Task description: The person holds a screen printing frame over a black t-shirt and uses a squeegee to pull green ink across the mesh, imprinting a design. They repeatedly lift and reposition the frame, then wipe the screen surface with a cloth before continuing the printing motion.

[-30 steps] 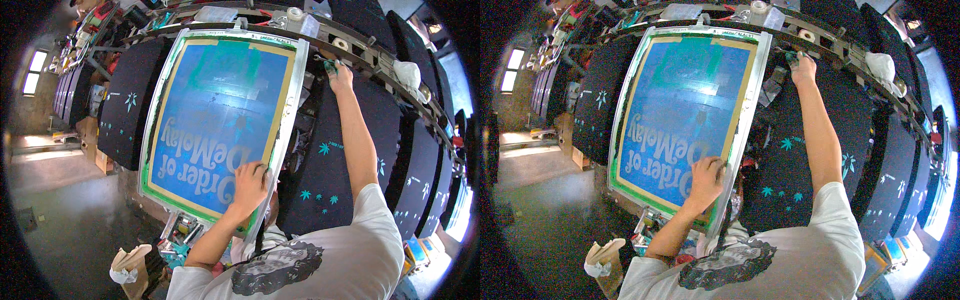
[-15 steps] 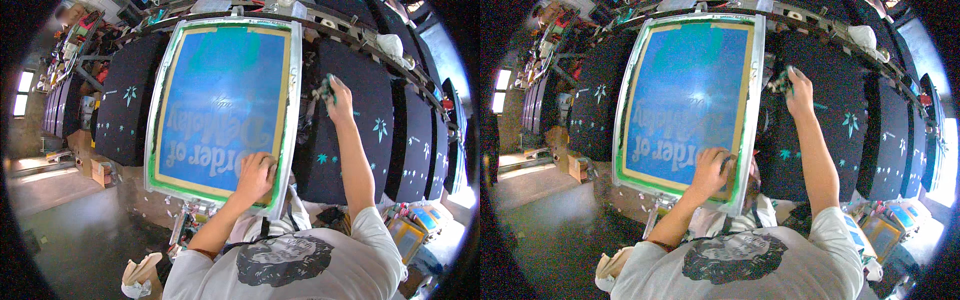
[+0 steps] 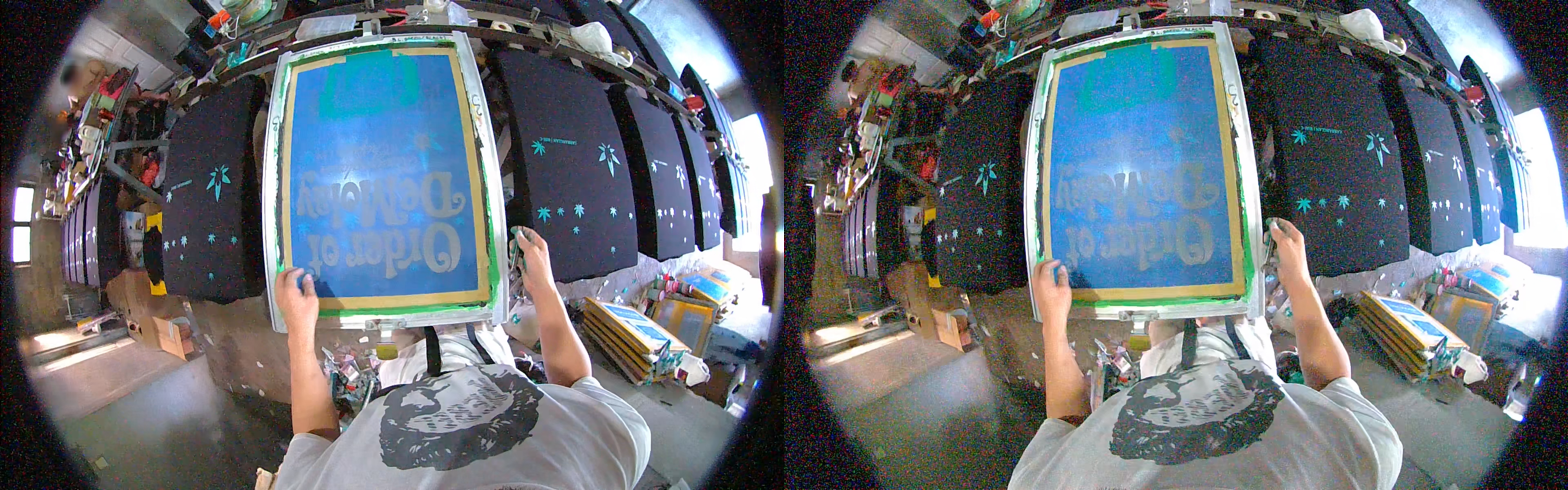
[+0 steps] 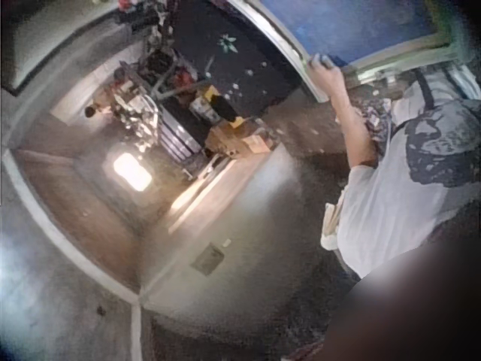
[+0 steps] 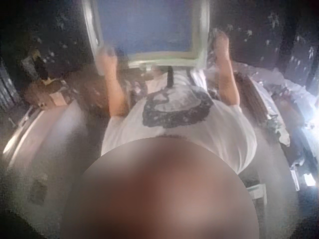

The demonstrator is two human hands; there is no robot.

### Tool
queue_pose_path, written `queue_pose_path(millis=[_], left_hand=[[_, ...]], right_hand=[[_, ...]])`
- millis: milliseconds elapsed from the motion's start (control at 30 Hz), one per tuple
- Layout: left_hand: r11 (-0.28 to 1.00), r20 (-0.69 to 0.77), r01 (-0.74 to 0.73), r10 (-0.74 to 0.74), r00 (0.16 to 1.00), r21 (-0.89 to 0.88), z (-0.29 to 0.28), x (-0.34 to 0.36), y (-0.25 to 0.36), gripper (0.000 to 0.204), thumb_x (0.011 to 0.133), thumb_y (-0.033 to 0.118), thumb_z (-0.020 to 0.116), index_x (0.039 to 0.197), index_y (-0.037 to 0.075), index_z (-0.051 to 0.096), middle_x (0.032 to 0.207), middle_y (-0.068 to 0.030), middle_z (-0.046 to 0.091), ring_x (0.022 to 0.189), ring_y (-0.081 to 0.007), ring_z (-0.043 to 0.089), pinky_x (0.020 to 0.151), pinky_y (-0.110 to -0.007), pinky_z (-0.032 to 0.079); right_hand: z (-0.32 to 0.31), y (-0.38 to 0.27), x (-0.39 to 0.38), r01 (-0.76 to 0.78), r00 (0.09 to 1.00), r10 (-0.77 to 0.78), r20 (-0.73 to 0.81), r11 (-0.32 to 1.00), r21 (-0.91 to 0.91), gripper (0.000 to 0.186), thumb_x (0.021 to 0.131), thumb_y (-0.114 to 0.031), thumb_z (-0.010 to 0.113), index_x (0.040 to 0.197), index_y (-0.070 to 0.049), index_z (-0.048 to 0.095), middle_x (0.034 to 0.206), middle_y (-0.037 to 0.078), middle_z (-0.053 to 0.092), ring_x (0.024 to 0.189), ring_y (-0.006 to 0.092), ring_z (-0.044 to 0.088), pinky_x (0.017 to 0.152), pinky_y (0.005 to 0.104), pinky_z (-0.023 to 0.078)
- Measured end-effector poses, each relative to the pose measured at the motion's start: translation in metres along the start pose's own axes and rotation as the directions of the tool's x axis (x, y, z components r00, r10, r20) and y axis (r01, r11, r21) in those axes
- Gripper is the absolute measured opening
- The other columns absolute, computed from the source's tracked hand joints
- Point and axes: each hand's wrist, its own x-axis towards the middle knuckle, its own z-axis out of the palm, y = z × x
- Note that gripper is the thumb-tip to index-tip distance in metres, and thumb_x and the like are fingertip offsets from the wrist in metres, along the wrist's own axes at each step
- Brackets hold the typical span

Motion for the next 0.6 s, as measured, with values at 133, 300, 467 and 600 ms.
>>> queue_pose_path(millis=[133, 300, 467, 600], left_hand=[[0.992, -0.023, 0.010, -0.007, 1.000, 0.129, -0.012, 0.006, -0.036, 0.025, 0.083, 0.005, 0.069, 0.106, -0.001, 0.063, 0.114, -0.0186, 0.060, 0.109, -0.0389, 0.055, 0.095, -0.046, 0.044], [0.959, -0.205, 0.232, -0.196, 0.959, 0.165, -0.011, 0.027, -0.084, 0.034, 0.091, 0.021, 0.069, 0.111, -0.006, 0.063, 0.115, -0.0210, 0.062, 0.107, -0.0376, 0.059, 0.093, -0.046, 0.045], [0.759, 0.168, 0.579, -0.555, 0.814, -0.296, -0.007, 0.037, -0.120, 0.044, 0.097, 0.035, 0.064, 0.088, -0.008, 0.068, 0.081, -0.0112, 0.067, 0.074, -0.0185, 0.058, 0.073, -0.036, 0.046], [0.648, 0.202, 0.593, -0.576, 0.792, -0.478, -0.006, 0.042, -0.112, 0.041, 0.096, 0.031, 0.066, 0.081, -0.007, 0.066, 0.075, -0.0020, 0.060, 0.069, -0.0117, 0.049, 0.065, -0.032, 0.041]], right_hand=[[-0.001, 0.028, -0.005, 0.081, 0.995, -0.085, -0.049, 0.993, -0.085, 0.025, 0.100, -0.018, 0.056, 0.116, 0.001, 0.060, 0.087, 0.002, 0.064, 0.078, 0.0112, 0.060, 0.068, 0.0289, 0.049], [-0.005, 0.052, -0.004, 0.144, 0.914, -0.391, -0.104, 0.555, -0.819, 0.038, 0.100, -0.034, 0.049, 0.096, 0.004, 0.055, 0.097, 0.035, 0.060, 0.094, 0.0533, 0.057, 0.082, 0.0552, 0.045], [-0.001, 0.058, -0.016, 0.158, 0.943, -0.333, 0.010, 0.420, -0.894, 0.046, 0.092, -0.042, 0.059, 0.096, 0.003, 0.055, 0.097, 0.030, 0.064, 0.095, 0.0481, 0.062, 0.083, 0.0530, 0.048], [0.003, 0.037, -0.026, 0.112, 0.959, -0.281, -0.041, 0.506, -0.855, 0.044, 0.085, -0.036, 0.068, 0.101, 0.004, 0.058, 0.098, 0.029, 0.066, 0.095, 0.0443, 0.064, 0.082, 0.0495, 0.049]])
